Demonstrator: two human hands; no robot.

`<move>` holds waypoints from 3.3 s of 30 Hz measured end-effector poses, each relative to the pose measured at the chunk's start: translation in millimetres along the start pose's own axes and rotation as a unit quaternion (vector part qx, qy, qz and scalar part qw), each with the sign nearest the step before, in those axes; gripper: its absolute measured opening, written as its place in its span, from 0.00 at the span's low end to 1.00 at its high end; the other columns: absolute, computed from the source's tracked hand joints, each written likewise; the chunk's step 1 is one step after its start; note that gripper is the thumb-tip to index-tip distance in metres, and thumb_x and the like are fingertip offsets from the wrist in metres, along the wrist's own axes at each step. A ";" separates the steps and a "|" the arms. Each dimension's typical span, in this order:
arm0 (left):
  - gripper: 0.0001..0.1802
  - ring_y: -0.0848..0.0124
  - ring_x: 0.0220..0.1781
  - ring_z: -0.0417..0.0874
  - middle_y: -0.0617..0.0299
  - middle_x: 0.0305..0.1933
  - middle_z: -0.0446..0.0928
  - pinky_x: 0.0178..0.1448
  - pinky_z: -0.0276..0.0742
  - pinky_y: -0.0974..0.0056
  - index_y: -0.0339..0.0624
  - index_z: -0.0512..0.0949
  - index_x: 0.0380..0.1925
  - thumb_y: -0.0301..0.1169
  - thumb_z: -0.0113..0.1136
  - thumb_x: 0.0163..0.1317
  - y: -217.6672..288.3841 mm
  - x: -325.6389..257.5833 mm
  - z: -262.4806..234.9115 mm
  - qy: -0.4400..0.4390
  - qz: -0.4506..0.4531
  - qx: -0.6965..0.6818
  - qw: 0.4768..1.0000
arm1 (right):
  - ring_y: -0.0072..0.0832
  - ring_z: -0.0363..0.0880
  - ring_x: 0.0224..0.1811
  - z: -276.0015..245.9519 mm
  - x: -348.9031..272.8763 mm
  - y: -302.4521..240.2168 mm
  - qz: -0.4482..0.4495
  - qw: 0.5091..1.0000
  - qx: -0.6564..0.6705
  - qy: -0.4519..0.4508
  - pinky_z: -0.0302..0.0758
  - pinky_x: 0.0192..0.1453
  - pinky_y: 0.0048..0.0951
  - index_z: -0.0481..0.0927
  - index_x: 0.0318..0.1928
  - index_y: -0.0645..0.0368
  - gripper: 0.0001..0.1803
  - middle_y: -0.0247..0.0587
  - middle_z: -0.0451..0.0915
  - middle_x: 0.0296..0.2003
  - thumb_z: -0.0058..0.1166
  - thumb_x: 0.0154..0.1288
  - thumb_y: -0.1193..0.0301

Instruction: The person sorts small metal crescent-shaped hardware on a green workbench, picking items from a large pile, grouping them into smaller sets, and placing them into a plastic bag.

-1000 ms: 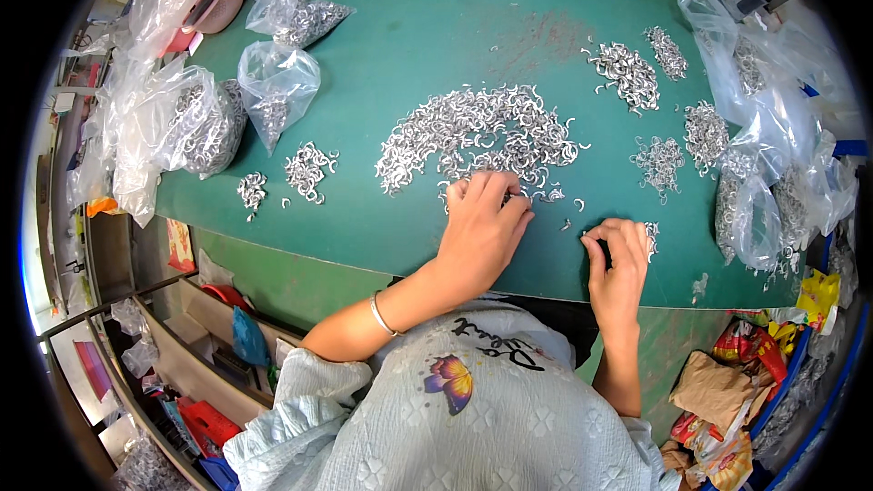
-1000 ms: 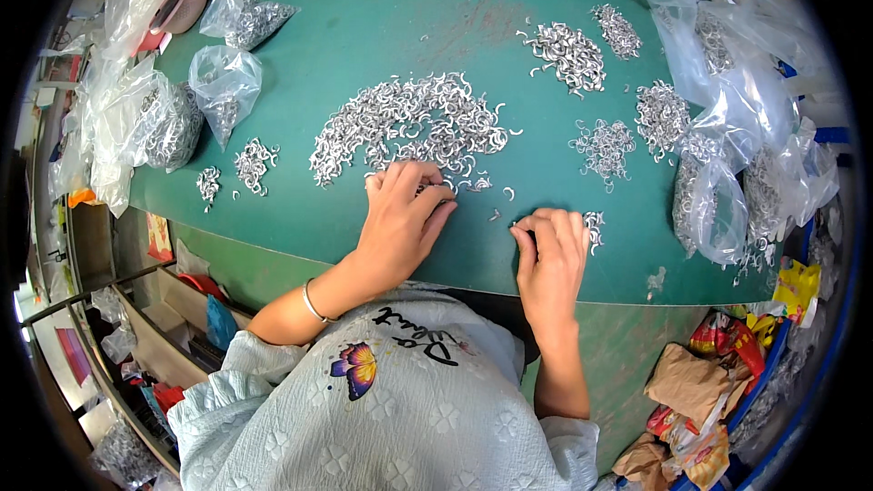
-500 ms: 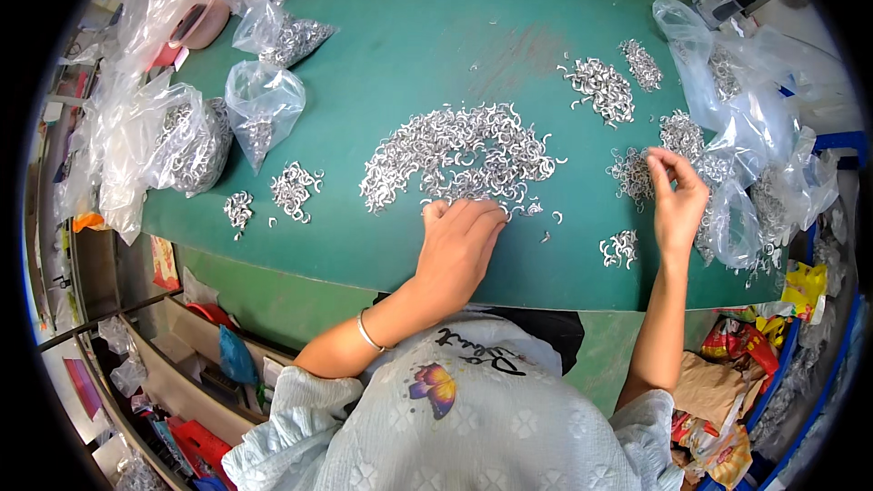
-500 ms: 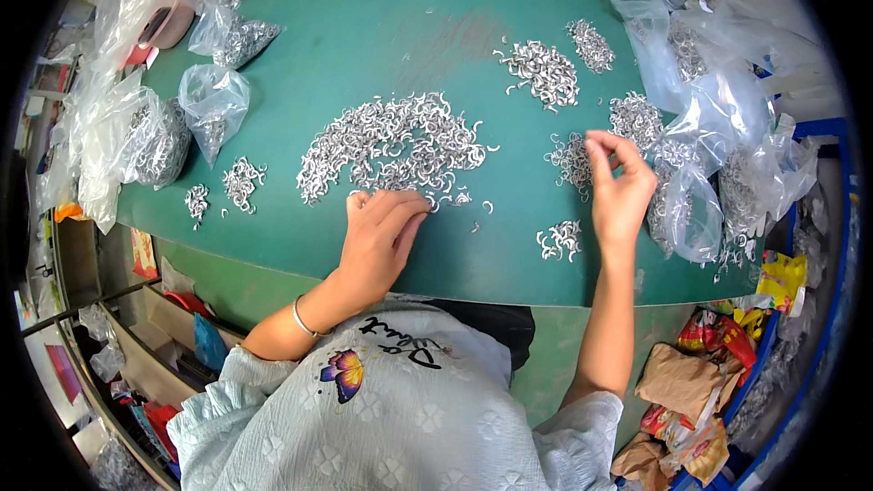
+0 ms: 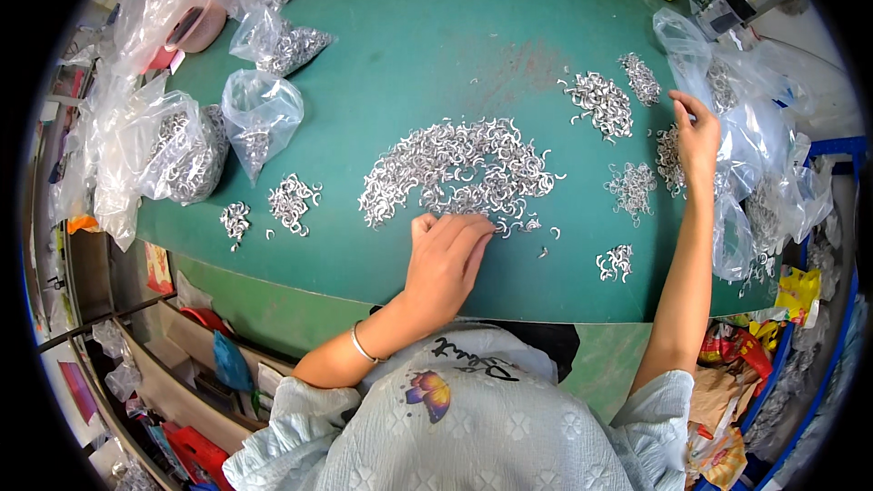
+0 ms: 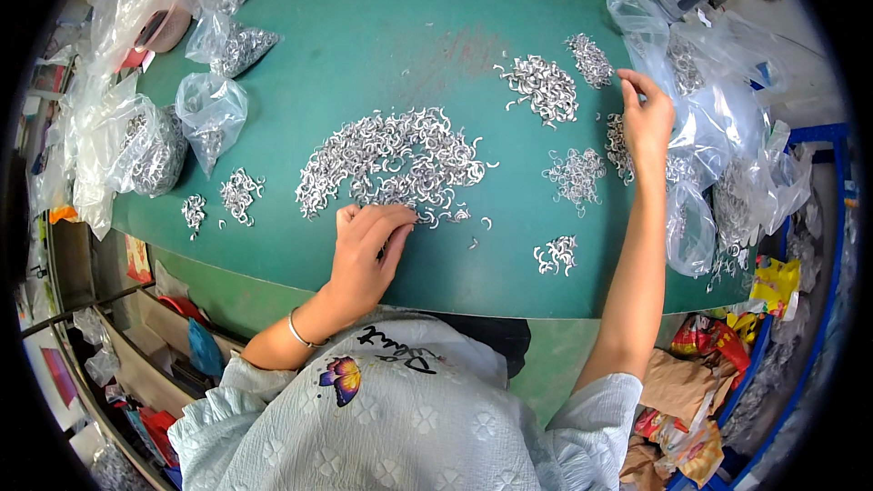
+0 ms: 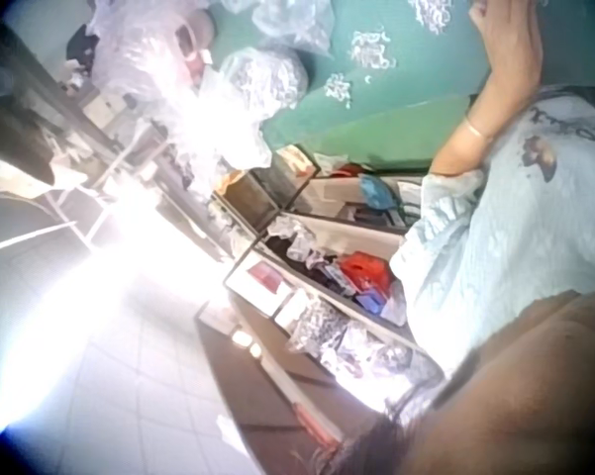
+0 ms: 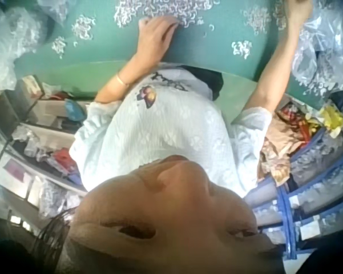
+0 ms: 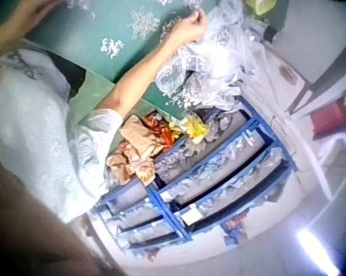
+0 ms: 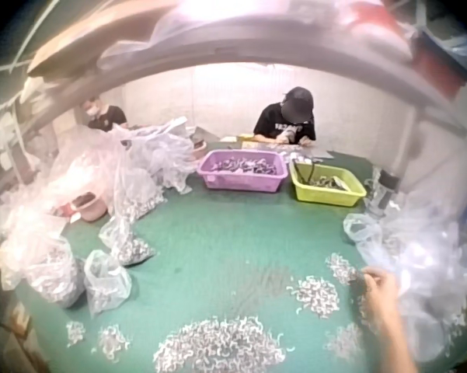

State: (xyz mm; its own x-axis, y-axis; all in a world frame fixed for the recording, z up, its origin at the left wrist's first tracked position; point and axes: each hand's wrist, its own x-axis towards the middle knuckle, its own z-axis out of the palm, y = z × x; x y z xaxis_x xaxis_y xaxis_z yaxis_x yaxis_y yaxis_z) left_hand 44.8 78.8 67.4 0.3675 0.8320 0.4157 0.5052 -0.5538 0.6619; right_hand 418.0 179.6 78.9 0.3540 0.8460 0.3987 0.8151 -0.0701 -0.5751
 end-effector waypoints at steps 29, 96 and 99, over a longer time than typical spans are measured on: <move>0.18 0.62 0.50 0.77 0.60 0.48 0.76 0.49 0.69 0.61 0.42 0.81 0.43 0.14 0.61 0.52 6.4 -7.4 1.6 -0.003 -0.040 -0.023 0.999 | 0.35 0.71 0.40 -2.6 -181.2 -132.1 -0.126 0.967 0.027 -0.220 0.63 0.44 0.34 0.81 0.32 0.59 0.09 0.35 0.76 0.35 0.66 0.48 0.77; 0.21 0.68 0.48 0.83 0.56 0.48 0.81 0.52 0.79 0.65 0.35 0.73 0.55 0.35 0.59 0.66 -33.7 280.3 13.0 -0.195 -0.258 -0.447 0.834 | 0.25 0.80 0.38 -6.7 -178.1 -134.4 0.101 0.906 0.348 -0.218 0.73 0.42 0.23 0.82 0.41 0.66 0.09 0.41 0.84 0.36 0.55 0.60 0.84; 0.20 0.73 0.47 0.83 0.57 0.48 0.81 0.49 0.78 0.71 0.37 0.75 0.55 0.35 0.59 0.66 -26.0 225.2 22.1 -0.318 -0.233 -0.422 0.816 | 0.26 0.80 0.38 -7.6 -181.5 -126.5 0.116 0.910 0.334 -0.217 0.73 0.42 0.24 0.82 0.40 0.66 0.08 0.41 0.84 0.36 0.55 0.61 0.83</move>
State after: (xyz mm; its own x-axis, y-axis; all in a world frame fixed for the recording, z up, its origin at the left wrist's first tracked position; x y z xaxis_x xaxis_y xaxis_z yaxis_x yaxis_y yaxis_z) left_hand 131.6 279.8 130.0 0.7553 0.6123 -0.2337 0.0856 0.2614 0.9614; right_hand 254.1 31.0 84.8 0.1482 0.9887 -0.0242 0.2293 -0.0582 -0.9716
